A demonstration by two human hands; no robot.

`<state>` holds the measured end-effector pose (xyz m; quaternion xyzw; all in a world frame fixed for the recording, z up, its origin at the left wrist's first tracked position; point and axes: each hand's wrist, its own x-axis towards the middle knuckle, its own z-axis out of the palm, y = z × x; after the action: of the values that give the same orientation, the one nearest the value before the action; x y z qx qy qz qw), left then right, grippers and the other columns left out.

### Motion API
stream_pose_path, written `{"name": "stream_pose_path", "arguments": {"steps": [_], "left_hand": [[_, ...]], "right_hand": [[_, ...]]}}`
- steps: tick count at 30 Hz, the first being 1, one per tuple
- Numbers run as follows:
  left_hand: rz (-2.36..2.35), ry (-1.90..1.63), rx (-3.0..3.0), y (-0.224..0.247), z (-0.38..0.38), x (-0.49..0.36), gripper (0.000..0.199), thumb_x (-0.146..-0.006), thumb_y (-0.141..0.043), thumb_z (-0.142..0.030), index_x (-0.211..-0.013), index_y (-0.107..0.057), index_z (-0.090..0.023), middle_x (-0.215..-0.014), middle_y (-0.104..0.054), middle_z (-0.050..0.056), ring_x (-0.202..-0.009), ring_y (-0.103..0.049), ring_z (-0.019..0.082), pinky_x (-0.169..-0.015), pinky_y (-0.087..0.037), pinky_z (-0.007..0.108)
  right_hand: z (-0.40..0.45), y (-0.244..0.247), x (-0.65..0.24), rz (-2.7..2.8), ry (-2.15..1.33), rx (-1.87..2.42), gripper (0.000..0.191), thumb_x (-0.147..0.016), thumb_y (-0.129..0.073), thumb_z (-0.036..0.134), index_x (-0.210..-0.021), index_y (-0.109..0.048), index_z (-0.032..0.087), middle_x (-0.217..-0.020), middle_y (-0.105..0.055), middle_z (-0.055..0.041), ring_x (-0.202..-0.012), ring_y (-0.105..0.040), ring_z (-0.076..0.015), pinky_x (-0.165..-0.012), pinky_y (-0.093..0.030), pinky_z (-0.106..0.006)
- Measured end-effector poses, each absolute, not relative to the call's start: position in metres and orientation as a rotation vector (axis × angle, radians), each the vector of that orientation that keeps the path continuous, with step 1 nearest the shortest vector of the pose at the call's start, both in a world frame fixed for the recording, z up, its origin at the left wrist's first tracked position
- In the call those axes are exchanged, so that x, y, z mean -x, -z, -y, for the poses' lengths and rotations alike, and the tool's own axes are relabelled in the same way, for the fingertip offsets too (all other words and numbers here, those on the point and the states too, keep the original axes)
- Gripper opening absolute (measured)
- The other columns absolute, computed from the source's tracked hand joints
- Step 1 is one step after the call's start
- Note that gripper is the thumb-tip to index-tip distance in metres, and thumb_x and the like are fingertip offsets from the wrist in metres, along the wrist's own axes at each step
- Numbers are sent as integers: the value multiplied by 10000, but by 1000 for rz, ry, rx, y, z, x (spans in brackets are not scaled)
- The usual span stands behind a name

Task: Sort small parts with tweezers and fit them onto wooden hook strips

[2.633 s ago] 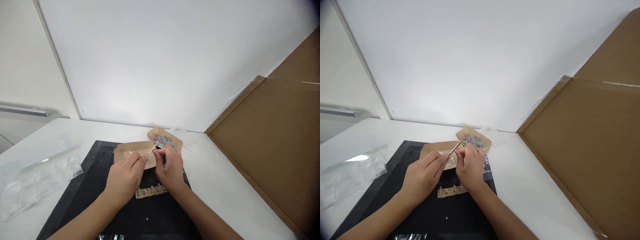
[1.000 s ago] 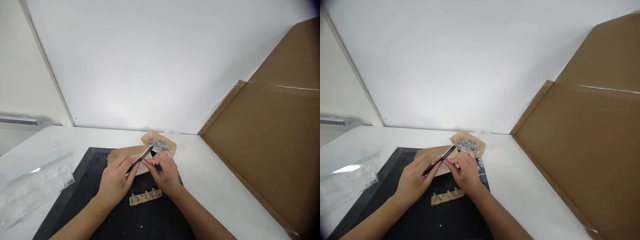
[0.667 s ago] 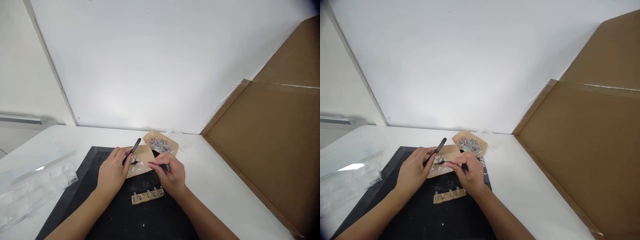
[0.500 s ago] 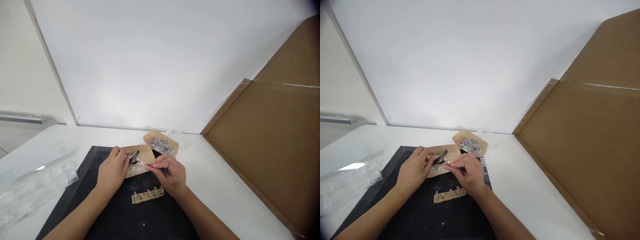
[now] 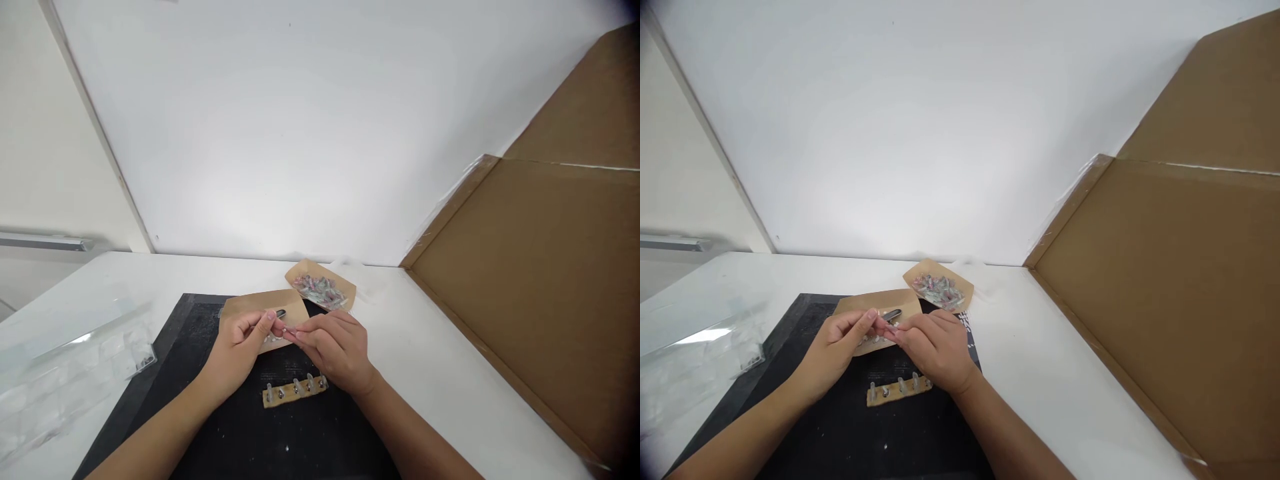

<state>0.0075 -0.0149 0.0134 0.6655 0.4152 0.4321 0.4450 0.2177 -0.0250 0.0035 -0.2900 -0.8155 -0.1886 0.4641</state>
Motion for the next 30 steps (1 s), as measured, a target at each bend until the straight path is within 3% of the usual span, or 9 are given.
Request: {"name": "stream_pose_path", "arguments": {"steps": [7,16,26,30], "left_hand": [[-1007,-1108,-1649,-18,20,-9,371,-995,-555,-463,-924,-793,-187,-948,-792,60,-916,-732,225,-878,-579,332],[-899,-1164,-1703,-13,23,-16,196,-924,-677,-367,-956,-775,-201,-959,-754,70,-852,-731,206,-779,-630,318],[-1000,-1066,-1740,-4,24,-15,216,-927,-668,-399,-995,-767,-220,-966,-750,66,-838,-716,202,-773,-603,326],[-963,-1034,-1759,-6,24,-15,221,-936,-660,-404,-967,-776,-219,-930,-752,62,-840,-704,199,-769,-588,317]], "right_hand": [[28,-8,-224,2130,517,731,179,-915,-751,228,-830,-594,245,-866,-760,53,-686,-676,-99,-596,-388,-304],[32,-12,-223,2174,535,750,166,-953,-710,280,-810,-636,242,-864,-755,38,-665,-653,-93,-577,-350,-298],[28,-5,-226,2147,401,771,279,-912,-761,385,-787,-568,226,-746,-726,52,-607,-626,-89,-600,-346,-295],[24,1,-225,2055,227,820,323,-852,-806,460,-970,-605,236,-759,-727,57,-630,-660,-102,-637,-394,-277]]}}
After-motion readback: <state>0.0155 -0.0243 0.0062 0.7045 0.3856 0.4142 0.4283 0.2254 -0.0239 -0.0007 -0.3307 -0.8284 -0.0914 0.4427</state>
